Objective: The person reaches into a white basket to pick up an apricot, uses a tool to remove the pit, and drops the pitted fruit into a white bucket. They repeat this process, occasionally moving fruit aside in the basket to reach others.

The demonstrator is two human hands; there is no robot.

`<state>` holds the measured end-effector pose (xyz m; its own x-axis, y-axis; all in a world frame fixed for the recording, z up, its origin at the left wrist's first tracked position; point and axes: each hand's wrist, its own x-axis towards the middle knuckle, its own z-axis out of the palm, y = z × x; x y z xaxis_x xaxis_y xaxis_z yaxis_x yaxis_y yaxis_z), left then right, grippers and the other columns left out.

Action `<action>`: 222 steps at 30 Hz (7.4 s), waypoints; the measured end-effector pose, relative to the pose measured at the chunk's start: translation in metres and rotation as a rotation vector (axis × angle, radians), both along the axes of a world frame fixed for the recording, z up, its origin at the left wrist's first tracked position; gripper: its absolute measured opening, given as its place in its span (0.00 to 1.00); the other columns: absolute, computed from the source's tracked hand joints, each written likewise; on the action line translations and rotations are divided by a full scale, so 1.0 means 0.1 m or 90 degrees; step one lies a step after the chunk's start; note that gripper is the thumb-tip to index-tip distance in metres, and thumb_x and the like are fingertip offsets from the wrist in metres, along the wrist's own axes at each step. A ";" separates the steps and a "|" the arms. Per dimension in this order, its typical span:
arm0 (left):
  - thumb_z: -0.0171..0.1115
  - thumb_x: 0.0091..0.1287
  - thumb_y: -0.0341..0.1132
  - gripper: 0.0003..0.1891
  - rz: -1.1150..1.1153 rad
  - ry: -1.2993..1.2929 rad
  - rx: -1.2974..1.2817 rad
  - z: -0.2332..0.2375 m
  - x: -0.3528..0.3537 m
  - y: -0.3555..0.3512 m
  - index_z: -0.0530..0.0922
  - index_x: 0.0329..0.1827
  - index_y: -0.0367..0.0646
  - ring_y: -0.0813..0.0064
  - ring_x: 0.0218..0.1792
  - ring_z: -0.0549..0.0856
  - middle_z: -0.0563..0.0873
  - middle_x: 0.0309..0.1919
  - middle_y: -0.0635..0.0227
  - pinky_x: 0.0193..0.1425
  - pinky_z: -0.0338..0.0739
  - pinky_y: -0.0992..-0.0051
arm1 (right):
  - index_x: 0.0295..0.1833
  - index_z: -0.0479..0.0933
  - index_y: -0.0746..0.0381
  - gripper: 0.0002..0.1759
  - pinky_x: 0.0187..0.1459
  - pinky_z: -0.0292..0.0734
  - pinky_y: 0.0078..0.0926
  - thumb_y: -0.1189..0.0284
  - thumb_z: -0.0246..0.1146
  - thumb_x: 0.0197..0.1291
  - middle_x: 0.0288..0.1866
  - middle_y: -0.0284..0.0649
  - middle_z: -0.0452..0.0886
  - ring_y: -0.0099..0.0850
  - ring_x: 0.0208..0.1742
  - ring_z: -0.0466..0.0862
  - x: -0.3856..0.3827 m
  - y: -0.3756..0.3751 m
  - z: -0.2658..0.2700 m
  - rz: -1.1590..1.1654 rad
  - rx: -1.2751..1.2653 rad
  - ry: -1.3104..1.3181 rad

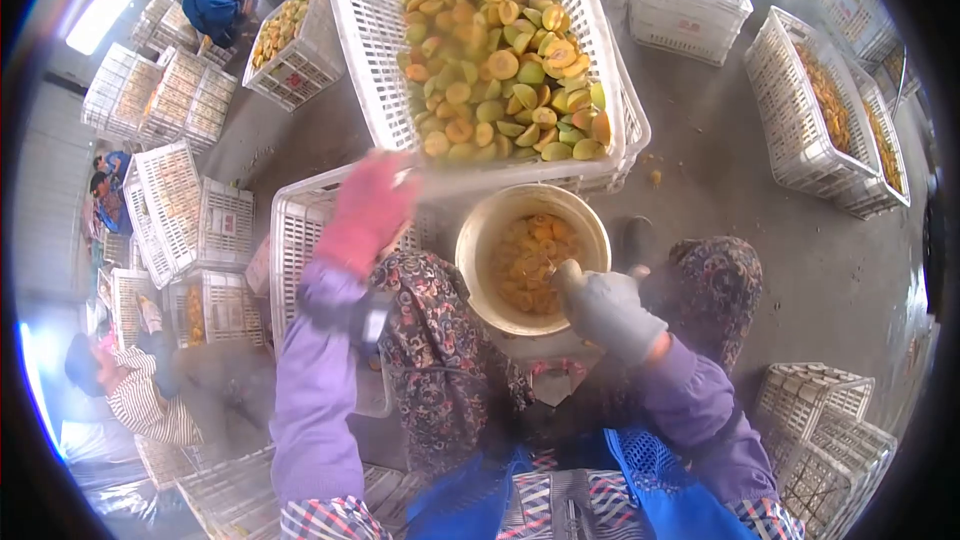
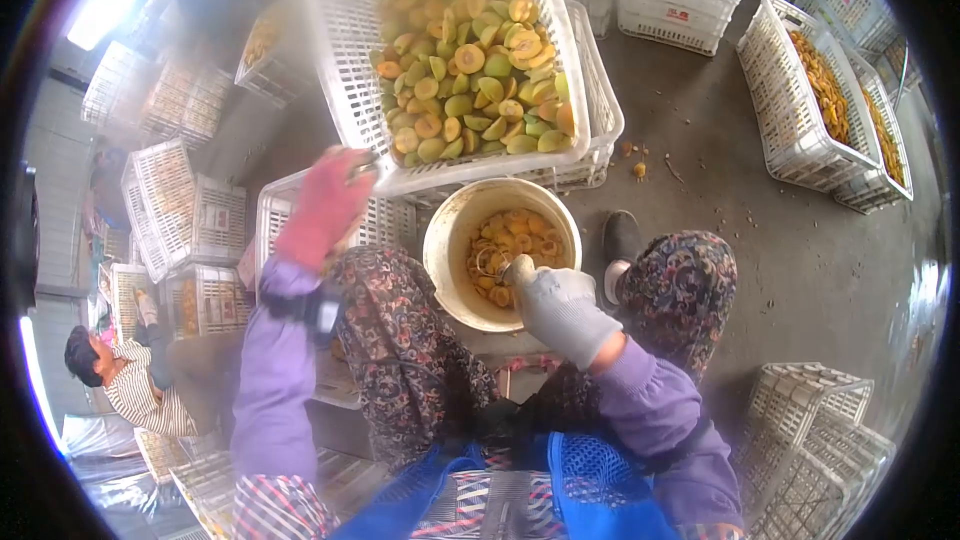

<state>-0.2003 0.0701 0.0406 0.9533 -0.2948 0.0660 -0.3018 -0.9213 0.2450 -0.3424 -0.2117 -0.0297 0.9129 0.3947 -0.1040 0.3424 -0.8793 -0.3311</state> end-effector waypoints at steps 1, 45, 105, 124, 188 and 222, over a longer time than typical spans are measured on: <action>0.55 0.65 0.39 0.21 -0.041 0.097 0.045 -0.01 0.17 -0.21 0.77 0.59 0.40 0.51 0.55 0.81 0.81 0.54 0.47 0.61 0.74 0.58 | 0.42 0.71 0.63 0.08 0.17 0.73 0.34 0.69 0.56 0.64 0.22 0.41 0.81 0.36 0.19 0.83 0.00 -0.01 -0.01 -0.011 0.048 -0.034; 0.58 0.68 0.33 0.15 -0.166 0.104 -0.470 -0.56 -0.64 -0.55 0.77 0.56 0.39 0.66 0.53 0.81 0.83 0.50 0.59 0.57 0.77 0.69 | 0.51 0.71 0.66 0.16 0.27 0.76 0.39 0.67 0.58 0.63 0.26 0.45 0.81 0.44 0.25 0.83 0.31 0.23 0.54 -0.058 0.271 -0.177; 0.56 0.58 0.34 0.17 0.060 0.139 0.086 -1.04 0.99 -0.97 0.84 0.48 0.43 0.50 0.51 0.83 0.85 0.47 0.49 0.58 0.76 0.61 | 0.41 0.67 0.61 0.13 0.14 0.69 0.32 0.68 0.60 0.54 0.18 0.34 0.73 0.32 0.14 0.77 0.10 0.00 -0.02 0.005 0.202 -0.201; 0.62 0.60 0.39 0.24 -0.100 -0.005 0.053 -0.08 0.42 0.07 0.75 0.60 0.44 0.45 0.59 0.76 0.75 0.60 0.43 0.65 0.71 0.56 | 0.46 0.69 0.59 0.15 0.18 0.71 0.38 0.68 0.62 0.54 0.22 0.37 0.76 0.38 0.17 0.79 0.00 -0.24 0.32 0.051 0.235 -0.098; 0.56 0.68 0.32 0.12 -0.042 0.557 -0.984 -0.32 -1.13 -0.65 0.75 0.52 0.38 0.60 0.42 0.83 0.83 0.41 0.58 0.51 0.81 0.63 | 0.53 0.70 0.69 0.16 0.21 0.74 0.37 0.70 0.51 0.65 0.25 0.44 0.80 0.40 0.24 0.83 -0.24 0.33 -0.07 -0.071 0.174 -0.301; 0.51 0.74 0.37 0.12 -0.092 0.179 -0.641 -0.31 -1.90 -1.13 0.79 0.50 0.41 0.66 0.36 0.84 0.85 0.36 0.63 0.42 0.81 0.70 | 0.50 0.73 0.64 0.15 0.38 0.76 0.46 0.65 0.51 0.68 0.33 0.49 0.82 0.49 0.36 0.83 -0.72 -0.09 0.05 -0.040 0.211 -0.090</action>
<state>-0.3906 -0.0431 0.0094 0.9325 -0.3388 0.1252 -0.2060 -0.2141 0.9548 -0.4148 -0.2207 -0.0242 0.9326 0.3287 0.1493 0.3541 -0.7525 -0.5553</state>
